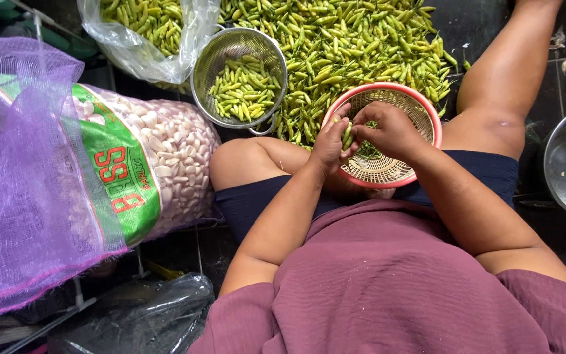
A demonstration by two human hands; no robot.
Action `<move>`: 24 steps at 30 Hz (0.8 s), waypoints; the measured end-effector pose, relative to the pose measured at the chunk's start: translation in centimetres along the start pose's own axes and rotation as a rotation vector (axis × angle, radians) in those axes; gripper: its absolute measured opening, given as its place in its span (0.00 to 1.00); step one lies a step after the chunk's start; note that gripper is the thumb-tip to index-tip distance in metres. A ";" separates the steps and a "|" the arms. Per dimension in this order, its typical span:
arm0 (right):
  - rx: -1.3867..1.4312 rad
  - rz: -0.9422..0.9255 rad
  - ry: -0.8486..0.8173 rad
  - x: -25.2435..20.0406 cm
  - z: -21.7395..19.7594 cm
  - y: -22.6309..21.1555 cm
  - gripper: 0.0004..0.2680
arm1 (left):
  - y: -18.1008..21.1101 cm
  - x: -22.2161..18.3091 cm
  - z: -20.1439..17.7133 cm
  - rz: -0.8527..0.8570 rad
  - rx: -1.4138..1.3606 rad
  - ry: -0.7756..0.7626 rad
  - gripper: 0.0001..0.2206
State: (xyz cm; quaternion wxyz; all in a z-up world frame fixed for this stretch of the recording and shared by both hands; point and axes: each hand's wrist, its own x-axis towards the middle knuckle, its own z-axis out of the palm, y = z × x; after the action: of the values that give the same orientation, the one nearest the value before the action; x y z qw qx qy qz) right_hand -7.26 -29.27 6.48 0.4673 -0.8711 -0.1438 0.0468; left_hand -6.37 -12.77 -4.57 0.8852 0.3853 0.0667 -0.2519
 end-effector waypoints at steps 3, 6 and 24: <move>-0.106 -0.030 0.044 0.1 -1.1 0.3 0.04 | -0.5 0.9 -1.5 -0.056 0.033 -0.059 0.18; -0.125 0.038 0.070 0.2 -1.1 0.3 0.05 | -0.1 0.1 -0.8 -0.021 0.120 -0.050 0.13; 0.181 0.374 -0.342 -0.7 -0.9 -5.2 0.08 | 5.0 -1.6 1.8 0.238 -0.322 0.110 0.09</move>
State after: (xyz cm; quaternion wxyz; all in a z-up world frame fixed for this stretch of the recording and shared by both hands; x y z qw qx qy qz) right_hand -8.82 -27.46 11.26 0.4956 -0.8164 -0.0523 0.2916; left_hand -5.40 -10.54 0.42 0.9540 0.2570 0.1083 -0.1100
